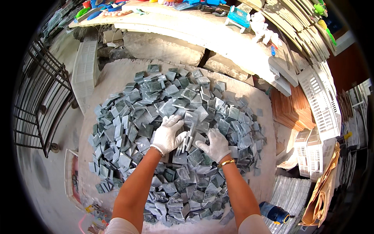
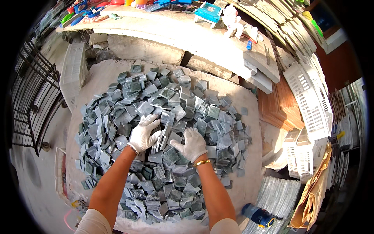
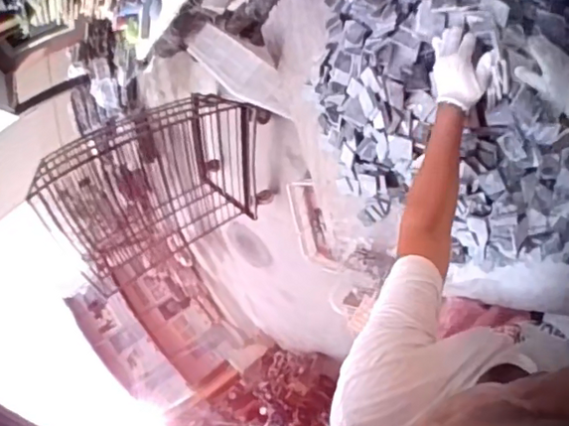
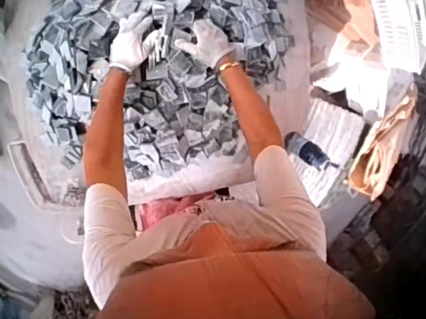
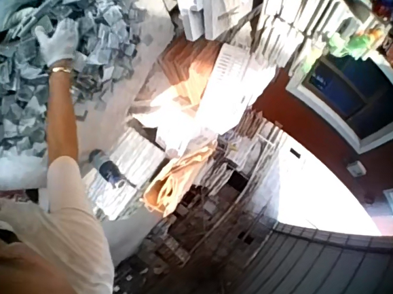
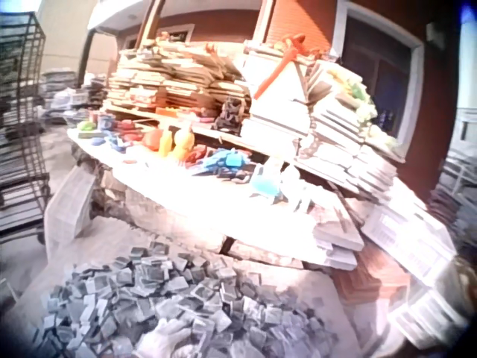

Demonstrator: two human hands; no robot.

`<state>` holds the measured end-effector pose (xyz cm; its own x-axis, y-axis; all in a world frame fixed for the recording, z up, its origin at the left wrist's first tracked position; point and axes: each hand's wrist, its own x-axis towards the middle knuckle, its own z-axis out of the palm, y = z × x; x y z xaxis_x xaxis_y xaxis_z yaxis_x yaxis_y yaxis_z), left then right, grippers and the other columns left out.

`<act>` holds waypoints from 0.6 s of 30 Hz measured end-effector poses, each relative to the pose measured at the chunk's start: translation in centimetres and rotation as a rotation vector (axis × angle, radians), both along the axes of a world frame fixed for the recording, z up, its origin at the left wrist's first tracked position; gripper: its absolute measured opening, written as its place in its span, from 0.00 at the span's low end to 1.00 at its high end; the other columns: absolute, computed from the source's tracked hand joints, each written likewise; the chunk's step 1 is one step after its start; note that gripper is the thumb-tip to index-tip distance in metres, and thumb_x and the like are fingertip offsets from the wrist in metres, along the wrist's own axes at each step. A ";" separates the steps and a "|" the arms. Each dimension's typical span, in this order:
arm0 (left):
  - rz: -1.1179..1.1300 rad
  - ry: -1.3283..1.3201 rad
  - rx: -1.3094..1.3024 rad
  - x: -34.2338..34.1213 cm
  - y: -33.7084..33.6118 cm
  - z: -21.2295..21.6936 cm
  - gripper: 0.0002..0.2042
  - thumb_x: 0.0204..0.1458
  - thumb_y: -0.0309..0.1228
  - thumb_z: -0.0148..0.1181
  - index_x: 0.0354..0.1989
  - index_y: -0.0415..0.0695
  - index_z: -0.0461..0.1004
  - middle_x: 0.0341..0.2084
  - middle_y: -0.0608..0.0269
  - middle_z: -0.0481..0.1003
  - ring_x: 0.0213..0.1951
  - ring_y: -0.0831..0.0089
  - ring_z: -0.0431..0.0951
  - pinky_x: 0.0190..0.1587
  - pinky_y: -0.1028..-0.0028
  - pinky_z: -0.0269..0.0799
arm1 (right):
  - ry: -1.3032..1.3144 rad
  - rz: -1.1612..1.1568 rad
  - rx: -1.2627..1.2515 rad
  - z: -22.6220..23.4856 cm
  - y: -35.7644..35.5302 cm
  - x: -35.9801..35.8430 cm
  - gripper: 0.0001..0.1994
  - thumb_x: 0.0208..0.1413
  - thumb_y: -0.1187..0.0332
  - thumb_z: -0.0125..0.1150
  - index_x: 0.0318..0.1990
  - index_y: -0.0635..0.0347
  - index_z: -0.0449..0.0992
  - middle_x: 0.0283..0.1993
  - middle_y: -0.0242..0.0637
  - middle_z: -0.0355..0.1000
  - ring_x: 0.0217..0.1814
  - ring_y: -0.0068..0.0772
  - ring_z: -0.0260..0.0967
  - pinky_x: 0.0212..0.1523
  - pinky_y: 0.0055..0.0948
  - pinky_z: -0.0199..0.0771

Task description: The person places small square tiles into a yellow grid frame, then flips the frame to reveal the assembled tile sheet. They repeat this process with a second frame, filling it with tiles from a large pile on the table.

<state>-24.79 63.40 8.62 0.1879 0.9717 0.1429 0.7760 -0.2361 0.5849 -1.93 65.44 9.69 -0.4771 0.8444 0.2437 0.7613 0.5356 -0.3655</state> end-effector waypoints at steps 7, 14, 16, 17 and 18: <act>-0.145 -0.043 0.020 3.0 -5.7 1.6 0.21 0.52 0.45 0.55 0.49 0.44 0.72 0.57 0.43 0.64 0.60 0.45 0.61 0.64 0.51 0.49 | 0.085 0.121 -0.243 0.3 -8.2 2.2 0.34 0.46 0.43 0.61 0.50 0.66 0.71 0.55 0.48 0.68 0.60 0.53 0.60 0.59 0.44 0.62; -0.384 -0.295 -0.149 5.1 -14.9 1.6 0.21 0.54 0.44 0.53 0.52 0.45 0.71 0.57 0.46 0.65 0.60 0.50 0.62 0.64 0.50 0.47 | 0.260 0.252 -0.350 1.6 -17.2 4.5 0.24 0.42 0.55 0.63 0.46 0.59 0.73 0.49 0.41 0.70 0.57 0.54 0.61 0.53 0.43 0.66; -0.340 -0.358 -0.223 5.3 -17.3 1.8 0.23 0.53 0.44 0.54 0.54 0.46 0.69 0.56 0.49 0.66 0.59 0.51 0.64 0.63 0.50 0.49 | 0.195 0.275 -0.306 1.5 -19.4 5.0 0.25 0.39 0.54 0.67 0.44 0.60 0.75 0.49 0.39 0.70 0.54 0.51 0.63 0.49 0.41 0.69; -0.400 -0.295 -0.224 5.6 -18.4 2.3 0.23 0.53 0.45 0.54 0.55 0.46 0.68 0.56 0.50 0.66 0.59 0.51 0.64 0.63 0.50 0.49 | 0.172 0.291 -0.311 1.5 -20.5 5.4 0.26 0.38 0.53 0.67 0.43 0.61 0.75 0.49 0.39 0.70 0.53 0.50 0.63 0.49 0.41 0.69; -0.447 -0.231 -0.220 5.9 -19.6 2.9 0.24 0.53 0.45 0.54 0.56 0.47 0.68 0.56 0.51 0.67 0.59 0.52 0.64 0.63 0.50 0.50 | 0.147 0.322 -0.311 1.6 -21.2 5.9 0.26 0.37 0.52 0.68 0.42 0.61 0.75 0.49 0.39 0.70 0.52 0.50 0.64 0.49 0.41 0.69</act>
